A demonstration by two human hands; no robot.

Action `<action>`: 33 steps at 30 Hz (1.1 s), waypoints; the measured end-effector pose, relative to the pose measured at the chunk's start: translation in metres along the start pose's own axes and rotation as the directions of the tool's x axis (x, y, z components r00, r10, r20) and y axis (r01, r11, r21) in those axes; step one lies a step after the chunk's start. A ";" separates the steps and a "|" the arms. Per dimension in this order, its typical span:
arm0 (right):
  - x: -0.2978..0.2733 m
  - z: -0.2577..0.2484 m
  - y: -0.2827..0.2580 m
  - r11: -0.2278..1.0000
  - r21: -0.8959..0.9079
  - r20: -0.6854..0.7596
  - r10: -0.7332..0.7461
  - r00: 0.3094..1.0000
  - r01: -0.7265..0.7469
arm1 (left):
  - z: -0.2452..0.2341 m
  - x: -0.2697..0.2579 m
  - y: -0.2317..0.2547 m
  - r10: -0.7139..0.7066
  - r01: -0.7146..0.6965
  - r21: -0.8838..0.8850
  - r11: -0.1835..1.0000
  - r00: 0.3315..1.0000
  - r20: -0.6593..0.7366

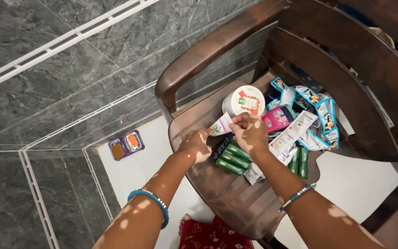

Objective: The person removes various toiletries from a wall-mounted shower caddy, including sachets, tubes, bottles, and toothbrushes, and places them onto a wooden chair. The person handles each item individually and moves them from the caddy to the chair.

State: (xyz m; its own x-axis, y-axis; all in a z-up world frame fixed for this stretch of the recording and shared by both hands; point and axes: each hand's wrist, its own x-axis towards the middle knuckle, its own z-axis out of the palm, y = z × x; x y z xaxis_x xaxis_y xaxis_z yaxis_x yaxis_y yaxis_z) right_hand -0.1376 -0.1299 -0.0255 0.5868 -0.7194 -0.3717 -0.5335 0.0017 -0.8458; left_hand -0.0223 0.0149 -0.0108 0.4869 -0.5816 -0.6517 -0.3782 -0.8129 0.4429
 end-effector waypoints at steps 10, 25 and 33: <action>-0.009 -0.011 -0.002 0.942 -0.304 -0.198 -0.207 0.958 0.141 | -0.010 0.003 -0.002 0.091 -0.091 0.114 0.989 0.996 -0.001; -0.034 -0.040 -0.109 0.962 -0.162 -0.146 -0.242 0.959 0.218 | -0.100 -0.058 0.056 0.215 -0.228 -0.038 0.973 0.954 -0.211; -0.068 -0.050 -0.199 0.944 0.144 -0.156 -0.274 0.949 0.297 | -0.180 -0.127 0.090 0.325 -0.353 -0.002 0.936 0.862 -0.389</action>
State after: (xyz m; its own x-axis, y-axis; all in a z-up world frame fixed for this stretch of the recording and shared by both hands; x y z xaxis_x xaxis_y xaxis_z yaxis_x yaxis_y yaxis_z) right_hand -0.1019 -0.1159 0.1867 0.6084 -0.7913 -0.0609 -0.2419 -0.1118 -0.9638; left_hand 0.0231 0.0105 0.2225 0.6033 -0.7772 -0.1786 -0.5243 -0.5553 0.6456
